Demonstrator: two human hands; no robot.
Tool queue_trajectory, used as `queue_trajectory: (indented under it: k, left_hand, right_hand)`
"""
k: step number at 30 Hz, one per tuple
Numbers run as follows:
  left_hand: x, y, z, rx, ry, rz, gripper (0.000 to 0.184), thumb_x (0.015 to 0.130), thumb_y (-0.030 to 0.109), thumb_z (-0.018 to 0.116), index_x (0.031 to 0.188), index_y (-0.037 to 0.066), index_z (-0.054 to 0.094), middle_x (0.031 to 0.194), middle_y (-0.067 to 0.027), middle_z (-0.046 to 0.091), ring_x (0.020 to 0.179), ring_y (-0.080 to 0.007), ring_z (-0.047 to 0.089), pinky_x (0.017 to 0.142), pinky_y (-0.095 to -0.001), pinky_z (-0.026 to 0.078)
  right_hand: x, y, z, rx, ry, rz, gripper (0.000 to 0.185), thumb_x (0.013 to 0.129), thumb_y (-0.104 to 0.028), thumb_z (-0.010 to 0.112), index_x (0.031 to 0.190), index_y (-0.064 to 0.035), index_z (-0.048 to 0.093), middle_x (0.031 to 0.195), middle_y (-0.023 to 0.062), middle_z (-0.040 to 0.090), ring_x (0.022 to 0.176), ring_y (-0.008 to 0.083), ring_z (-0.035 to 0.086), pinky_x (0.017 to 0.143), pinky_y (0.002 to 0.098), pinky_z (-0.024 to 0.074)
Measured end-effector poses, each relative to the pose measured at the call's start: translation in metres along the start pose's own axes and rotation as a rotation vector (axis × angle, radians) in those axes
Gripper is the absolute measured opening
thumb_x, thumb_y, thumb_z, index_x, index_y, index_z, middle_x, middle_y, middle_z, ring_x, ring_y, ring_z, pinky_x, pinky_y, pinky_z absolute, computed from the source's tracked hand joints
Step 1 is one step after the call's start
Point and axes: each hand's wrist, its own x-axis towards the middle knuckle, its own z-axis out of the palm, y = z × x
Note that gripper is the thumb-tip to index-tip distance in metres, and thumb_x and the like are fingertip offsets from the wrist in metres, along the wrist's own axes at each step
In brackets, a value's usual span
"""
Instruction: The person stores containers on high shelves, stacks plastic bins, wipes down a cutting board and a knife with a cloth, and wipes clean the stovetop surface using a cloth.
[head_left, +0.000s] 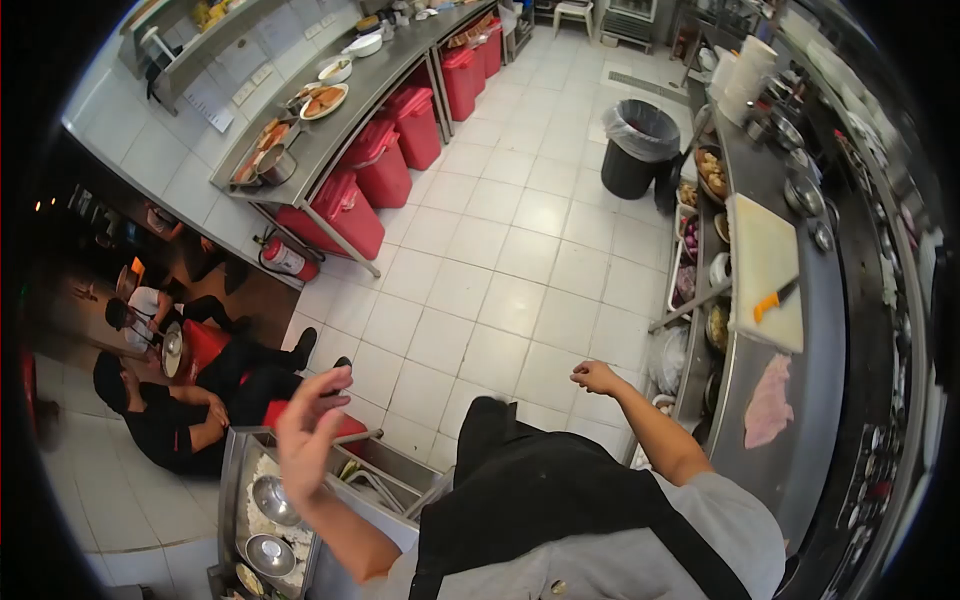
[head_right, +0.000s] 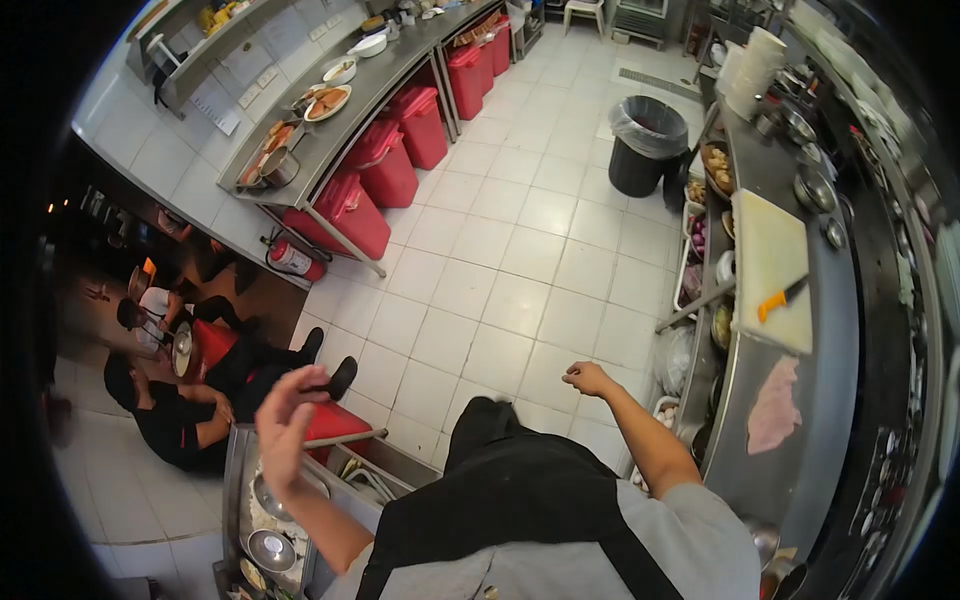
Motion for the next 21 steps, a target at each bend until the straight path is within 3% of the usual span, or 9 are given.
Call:
queue_trajectory:
  k: [3,4,5,6,9,14,15,19,21]
  left_hand:
    - [0.072,0.027,-0.014,-0.135,-0.072,0.409,0.055,0.091,0.038,0.066,0.129,0.0,0.056,0.117,-0.0265,0.059,0.099,-0.0355,0.063,0.077,-0.0439,0.056]
    - [0.102,0.03,-0.024,-0.118,-0.131,0.615,0.057,0.09,0.044,0.066,0.13,0.004,0.057,0.112,-0.0264,0.059,0.088,-0.0319,0.063,0.067,-0.0423,0.057]
    - [0.136,0.036,-0.022,-0.215,-0.178,0.831,0.052,0.092,0.04,0.066,0.12,-0.002,0.057,0.104,-0.0274,0.063,0.086,-0.0336,0.067,0.067,-0.0425,0.059]
    - [0.172,0.04,-0.014,-0.428,-0.273,0.989,0.059,0.092,0.049,0.062,0.113,-0.006,0.055,0.099,-0.0256,0.064,0.08,-0.0312,0.066,0.065,-0.0401,0.06]
    - [0.277,0.049,-0.045,-0.45,-0.715,1.321,0.063,0.084,0.049,0.068,0.128,0.007,0.053,0.087,-0.0131,0.064,0.063,-0.0188,0.057,0.053,-0.0309,0.05]
    - [0.446,0.136,0.016,-0.5,-0.613,1.524,0.011,0.091,0.014,0.053,0.085,0.005,0.056,0.067,-0.0067,0.056,0.05,-0.0163,0.051,0.045,-0.0297,0.043]
    - [0.483,0.144,0.031,-0.527,-0.608,1.593,0.015,0.09,0.009,0.051,0.075,0.007,0.053,0.062,-0.0055,0.054,0.046,-0.0153,0.049,0.043,-0.0288,0.041]
    - [0.594,0.139,0.067,-0.404,-0.669,1.529,0.017,0.086,0.005,0.048,0.068,0.007,0.048,0.059,-0.005,0.051,0.046,-0.0147,0.048,0.043,-0.0283,0.041]
    - [0.649,0.13,0.091,-0.321,-0.597,1.555,0.018,0.086,0.006,0.048,0.068,0.006,0.048,0.059,-0.0051,0.05,0.046,-0.0145,0.049,0.043,-0.0281,0.042]
  right_hand:
    - [0.055,0.016,-0.024,-0.163,-0.027,0.042,0.042,0.082,-0.038,0.069,0.102,-0.0012,0.071,0.078,0.0119,0.071,0.069,0.0192,0.069,0.064,0.0326,0.0557]
    - [0.065,0.024,-0.033,-0.232,0.013,0.003,0.04,0.082,-0.039,0.068,0.099,-0.0027,0.072,0.071,0.0091,0.07,0.062,0.0188,0.068,0.062,0.0338,0.0555]
    - [0.072,0.033,-0.046,-0.239,-0.02,0.075,0.04,0.082,-0.04,0.068,0.098,-0.003,0.072,0.071,0.0088,0.07,0.06,0.0192,0.068,0.062,0.0343,0.0555]
    - [0.078,0.04,-0.062,-0.245,-0.049,0.147,0.041,0.083,-0.041,0.067,0.097,-0.0032,0.072,0.07,0.0084,0.07,0.058,0.0196,0.067,0.061,0.0347,0.0555]
    - [0.089,0.08,-0.11,-0.153,-0.041,0.326,0.039,0.085,-0.037,0.067,0.095,0.0002,0.07,0.069,0.0101,0.069,0.057,0.0209,0.066,0.057,0.0354,0.0559]
    - [0.066,0.056,-0.161,0.352,0.183,0.651,0.025,0.088,-0.024,0.065,0.088,0.0007,0.064,0.08,0.01,0.066,0.067,0.0211,0.066,0.054,0.0368,0.0532]
    - [0.071,0.055,-0.16,0.458,0.227,0.682,0.023,0.089,-0.021,0.064,0.084,0.0007,0.064,0.08,0.0095,0.066,0.068,0.0208,0.067,0.055,0.0366,0.0528]
    - [0.127,0.068,-0.156,0.313,0.082,0.517,0.026,0.087,-0.025,0.067,0.095,0.0008,0.066,0.083,0.0112,0.066,0.067,0.0208,0.064,0.054,0.0378,0.0544]
    - [0.167,0.064,-0.157,0.453,0.055,0.699,0.025,0.088,-0.024,0.066,0.093,0.0003,0.067,0.085,0.0113,0.068,0.069,0.0213,0.065,0.055,0.0384,0.0546]
